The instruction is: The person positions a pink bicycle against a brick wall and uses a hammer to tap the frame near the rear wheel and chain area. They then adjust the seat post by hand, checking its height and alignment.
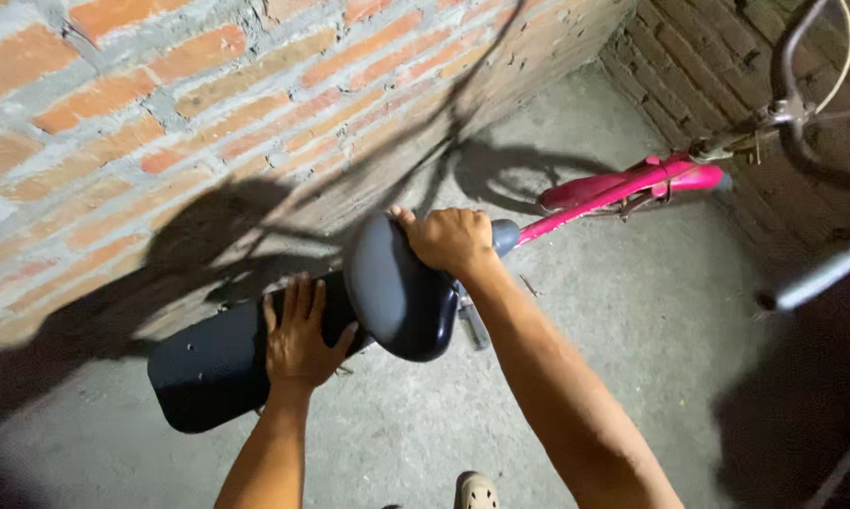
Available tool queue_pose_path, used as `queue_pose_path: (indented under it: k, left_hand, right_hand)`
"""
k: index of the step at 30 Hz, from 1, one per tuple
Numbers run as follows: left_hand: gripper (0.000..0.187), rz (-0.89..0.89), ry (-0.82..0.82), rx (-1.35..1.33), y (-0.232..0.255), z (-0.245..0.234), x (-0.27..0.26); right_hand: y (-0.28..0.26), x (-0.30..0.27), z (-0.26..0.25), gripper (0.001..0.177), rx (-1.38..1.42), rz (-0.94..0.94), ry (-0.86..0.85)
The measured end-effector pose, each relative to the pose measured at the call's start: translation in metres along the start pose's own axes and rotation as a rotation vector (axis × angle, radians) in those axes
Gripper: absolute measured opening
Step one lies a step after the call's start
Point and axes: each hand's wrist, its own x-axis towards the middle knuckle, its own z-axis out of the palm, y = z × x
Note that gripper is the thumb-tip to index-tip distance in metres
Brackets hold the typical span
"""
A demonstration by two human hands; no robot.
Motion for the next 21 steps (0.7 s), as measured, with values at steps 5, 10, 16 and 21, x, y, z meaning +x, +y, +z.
queue_pose_path:
  k: [5, 10, 16, 21]
  left_hand:
    - [0.094, -0.007, 0.031, -0.041, 0.003, -0.002, 0.005]
    - [0.091, -0.006, 0.009, 0.020, -0.001, 0.003, 0.007]
    - [0.085, -0.034, 0.000, 0.038, 0.000, 0.002, 0.004]
    - [0.085, -0.010, 0.069, 0.012, 0.001, 0.003, 0.004]
  right_hand:
    - [0.001, -0.003, -0.003, 0.080, -0.053, 0.002, 0.107]
    - [0.006, -0.021, 0.000, 0.051, 0.120, -0.187, 0.351]
    - [0.063, -0.068, -0.014, 0.029, 0.126, -0.409, 0.893]
    - [0.138, -0.100, -0.042, 0.027, -0.087, -0.221, 1.039]
